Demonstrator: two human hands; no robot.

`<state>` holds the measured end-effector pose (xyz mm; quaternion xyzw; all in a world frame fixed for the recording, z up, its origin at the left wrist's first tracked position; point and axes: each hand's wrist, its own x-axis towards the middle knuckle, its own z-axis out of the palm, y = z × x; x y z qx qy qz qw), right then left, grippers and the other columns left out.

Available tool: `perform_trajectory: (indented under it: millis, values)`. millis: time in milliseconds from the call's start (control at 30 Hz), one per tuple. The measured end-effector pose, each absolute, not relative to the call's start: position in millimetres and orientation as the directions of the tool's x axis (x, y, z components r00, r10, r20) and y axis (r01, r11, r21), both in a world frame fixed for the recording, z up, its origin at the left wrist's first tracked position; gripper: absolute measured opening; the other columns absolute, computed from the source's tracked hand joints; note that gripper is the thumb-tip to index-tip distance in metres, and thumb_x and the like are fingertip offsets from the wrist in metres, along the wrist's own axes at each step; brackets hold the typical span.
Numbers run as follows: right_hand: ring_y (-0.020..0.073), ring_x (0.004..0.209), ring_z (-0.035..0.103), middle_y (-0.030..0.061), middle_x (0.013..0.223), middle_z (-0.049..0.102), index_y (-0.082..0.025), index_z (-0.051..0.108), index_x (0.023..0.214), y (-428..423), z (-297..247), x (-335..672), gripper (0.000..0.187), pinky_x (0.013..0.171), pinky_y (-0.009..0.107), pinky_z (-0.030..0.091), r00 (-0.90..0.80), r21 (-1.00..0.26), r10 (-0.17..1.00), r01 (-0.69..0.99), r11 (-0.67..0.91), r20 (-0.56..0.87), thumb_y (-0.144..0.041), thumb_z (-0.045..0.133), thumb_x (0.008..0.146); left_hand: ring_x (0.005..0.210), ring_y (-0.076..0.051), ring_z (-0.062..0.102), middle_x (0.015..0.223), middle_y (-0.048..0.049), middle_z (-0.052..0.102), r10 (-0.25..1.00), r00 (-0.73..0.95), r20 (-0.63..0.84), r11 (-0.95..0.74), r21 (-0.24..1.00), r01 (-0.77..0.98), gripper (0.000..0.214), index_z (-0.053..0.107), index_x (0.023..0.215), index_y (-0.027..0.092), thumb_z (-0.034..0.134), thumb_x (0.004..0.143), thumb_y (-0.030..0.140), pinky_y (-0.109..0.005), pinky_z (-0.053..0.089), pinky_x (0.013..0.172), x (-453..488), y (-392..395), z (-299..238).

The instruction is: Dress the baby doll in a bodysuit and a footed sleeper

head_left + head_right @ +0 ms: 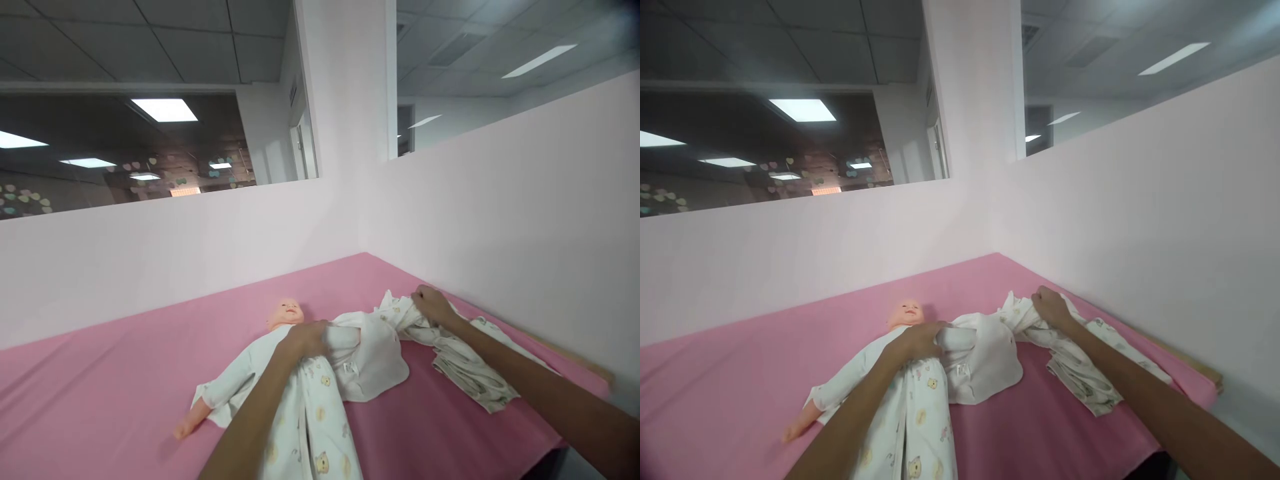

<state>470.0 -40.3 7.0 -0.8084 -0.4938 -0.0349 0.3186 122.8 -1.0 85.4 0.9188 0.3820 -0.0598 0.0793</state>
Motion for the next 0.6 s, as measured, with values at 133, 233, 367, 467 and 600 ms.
perform_trajectory:
  millis: [133,233,367,467,600]
  values:
    - [0.025,0.086,0.053,0.013,0.091,0.061,-0.016,0.057,0.082,-41.7,-2.7,418.1,0.019,0.073,0.034,0.034,0.451,-0.353,0.744,0.885,-0.302,0.494,-0.026,0.041,0.086,0.105,-0.024,0.063,0.121,-0.0045,0.065,0.691,0.695,-0.197,-0.708,0.008,0.706,0.055,0.052,0.132,0.029,0.058,0.077,0.023,-0.03,0.05,0.08,132.4,-4.6,84.3]
    - [0.028,0.1,0.05,0.0129,0.104,0.059,-0.017,0.057,0.096,-50.8,-7.5,365.6,0.027,0.085,0.038,0.032,0.34,-0.256,0.732,0.939,-0.23,0.59,-0.039,0.044,0.09,0.106,-0.027,0.062,0.121,-0.0076,0.064,0.685,0.703,-0.194,-0.723,-0.056,0.689,0.052,0.055,0.129,0.029,0.054,0.078,0.018,-0.036,0.05,0.084,149.0,-8.1,79.2]
    - [0.0249,0.094,0.054,0.0089,0.096,0.061,-0.019,0.056,0.09,-58.3,-17.0,307.2,0.024,0.083,0.036,0.032,0.26,-0.243,0.784,0.959,-0.144,0.563,-0.035,0.039,0.093,0.101,-0.027,0.064,0.117,-0.0086,0.066,0.644,0.74,-0.192,-0.763,-0.1,0.639,0.042,0.06,0.119,0.027,0.051,0.079,0.02,-0.036,0.051,0.081,174.1,-8.6,65.7]
    - [0.0262,0.098,0.055,0.0107,0.098,0.063,-0.018,0.056,0.092,-57.6,-21.9,293.5,0.022,0.084,0.037,0.032,0.324,-0.287,0.822,0.936,-0.205,0.468,-0.029,0.038,0.093,0.102,-0.027,0.063,0.115,-0.0104,0.066,0.618,0.771,-0.154,-0.786,-0.124,0.605,0.036,0.061,0.114,0.024,0.048,0.08,0.02,-0.039,0.049,0.085,184.0,-6.9,54.4]
    - [0.0262,0.095,0.059,0.0128,0.098,0.066,-0.015,0.057,0.093,-55.4,-22.5,301.6,0.024,0.078,0.034,0.034,0.346,-0.308,0.879,0.919,-0.247,0.328,-0.029,0.037,0.092,0.102,-0.031,0.062,0.116,-0.0128,0.064,0.625,0.771,-0.118,-0.779,-0.146,0.609,0.042,0.058,0.12,0.026,0.048,0.08,0.02,-0.047,0.048,0.084,187.0,-6.1,44.2]
